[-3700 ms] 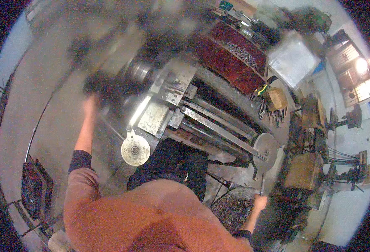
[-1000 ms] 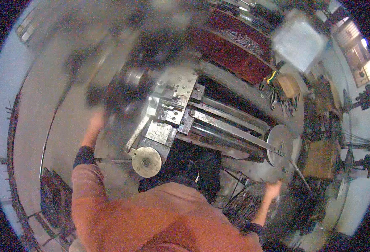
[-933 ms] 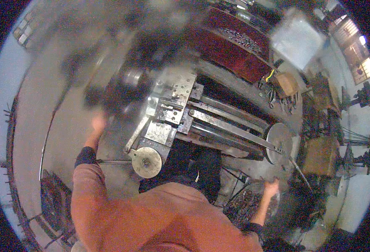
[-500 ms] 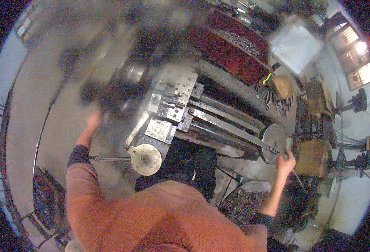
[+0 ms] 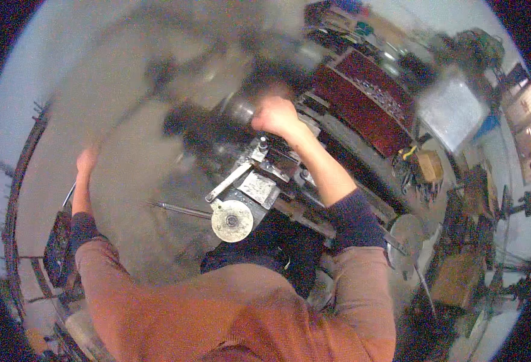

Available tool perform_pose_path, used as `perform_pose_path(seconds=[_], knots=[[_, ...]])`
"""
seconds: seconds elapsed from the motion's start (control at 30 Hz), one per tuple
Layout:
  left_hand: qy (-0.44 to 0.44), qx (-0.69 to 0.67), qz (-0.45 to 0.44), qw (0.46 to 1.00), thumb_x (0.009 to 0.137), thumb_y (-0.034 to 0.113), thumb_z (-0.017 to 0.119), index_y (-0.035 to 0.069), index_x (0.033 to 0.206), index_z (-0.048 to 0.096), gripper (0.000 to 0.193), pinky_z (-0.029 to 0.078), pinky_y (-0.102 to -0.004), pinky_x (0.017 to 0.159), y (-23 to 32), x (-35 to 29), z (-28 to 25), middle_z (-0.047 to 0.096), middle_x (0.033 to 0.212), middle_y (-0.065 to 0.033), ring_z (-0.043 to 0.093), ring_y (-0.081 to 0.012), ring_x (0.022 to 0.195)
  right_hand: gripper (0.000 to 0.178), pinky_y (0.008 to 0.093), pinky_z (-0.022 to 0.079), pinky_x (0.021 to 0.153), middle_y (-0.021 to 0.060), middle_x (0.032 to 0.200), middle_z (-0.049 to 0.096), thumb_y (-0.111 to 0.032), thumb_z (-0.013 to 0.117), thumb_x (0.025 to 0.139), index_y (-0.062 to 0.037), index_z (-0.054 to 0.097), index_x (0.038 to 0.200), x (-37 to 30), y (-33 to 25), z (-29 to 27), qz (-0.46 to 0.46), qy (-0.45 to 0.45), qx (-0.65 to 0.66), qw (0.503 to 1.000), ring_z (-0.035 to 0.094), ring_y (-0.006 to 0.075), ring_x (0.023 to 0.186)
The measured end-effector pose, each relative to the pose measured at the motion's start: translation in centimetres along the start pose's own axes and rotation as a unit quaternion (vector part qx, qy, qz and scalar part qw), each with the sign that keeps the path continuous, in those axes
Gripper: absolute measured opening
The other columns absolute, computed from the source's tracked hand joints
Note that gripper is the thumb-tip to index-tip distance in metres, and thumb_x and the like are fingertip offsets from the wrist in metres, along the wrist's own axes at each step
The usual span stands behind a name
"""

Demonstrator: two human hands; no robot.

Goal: The person operates a metal lathe, repeatedly loading small cylindrical metal parts into the chuck, engaging the machine, and removing the finished parts. The person handles the parts by hand and uses the lathe controls to shape them.

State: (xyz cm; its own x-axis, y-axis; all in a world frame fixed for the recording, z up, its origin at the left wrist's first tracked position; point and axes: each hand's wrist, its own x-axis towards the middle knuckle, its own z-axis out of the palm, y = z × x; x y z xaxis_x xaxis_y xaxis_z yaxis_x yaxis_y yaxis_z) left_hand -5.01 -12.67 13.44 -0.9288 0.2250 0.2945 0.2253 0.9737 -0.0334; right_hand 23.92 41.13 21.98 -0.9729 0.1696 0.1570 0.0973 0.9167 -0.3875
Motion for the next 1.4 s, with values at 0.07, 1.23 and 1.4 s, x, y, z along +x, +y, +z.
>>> perform_pose_path(seconds=[0.07, 1.23, 1.4], knots=[[-0.01, -0.009, -0.055, 0.998, 0.082, 0.045, 0.048, 0.013, 0.112, 0.054, 0.045, 0.044, -0.0408, 0.08, 1.7, -2.0, -0.5, 0.06, 0.097, -0.0151, 0.056, -0.0316, 0.094, 0.023, 0.0369, 0.048, 0.063, 0.0168, 0.064, 0.059, -0.023, 0.058, 0.052, -0.0052, 0.065, 0.065, 1.2, 0.8, 1.6, 0.045, 0.015, -0.033, 0.998, 0.06, 0.0317, 0.063], [-0.354, -0.819, 0.155, 0.424, 0.081, 0.021, 0.061, -0.002, 0.089, 0.061, 0.024, 0.049, -0.0254, 0.059, 38.4, -13.8, -14.8, 0.062, 0.074, -0.0079, 0.06, -0.0139, 0.062, 0.03, 0.0371, 0.046, 0.076, 0.0082, 0.097, 0.06, -0.008, 0.063, 0.051, -0.0086, 0.062, 0.081, -8.9, -6.1, -0.3, -0.202, 0.239, 0.129, 0.941, 0.054, 0.0302, 0.091], [-0.3, -0.742, 0.241, 0.549, 0.077, 0.016, 0.065, -0.003, 0.082, 0.062, 0.02, 0.046, -0.0225, 0.056, 37.9, -12.3, -14.5, 0.062, 0.071, -0.0064, 0.057, -0.0103, 0.06, 0.031, 0.0385, 0.046, 0.073, 0.0087, 0.095, 0.058, -0.012, 0.064, 0.05, -0.0076, 0.062, 0.08, -9.0, -6.4, -0.5, -0.196, 0.204, 0.08, 0.956, 0.053, 0.0315, 0.086]])
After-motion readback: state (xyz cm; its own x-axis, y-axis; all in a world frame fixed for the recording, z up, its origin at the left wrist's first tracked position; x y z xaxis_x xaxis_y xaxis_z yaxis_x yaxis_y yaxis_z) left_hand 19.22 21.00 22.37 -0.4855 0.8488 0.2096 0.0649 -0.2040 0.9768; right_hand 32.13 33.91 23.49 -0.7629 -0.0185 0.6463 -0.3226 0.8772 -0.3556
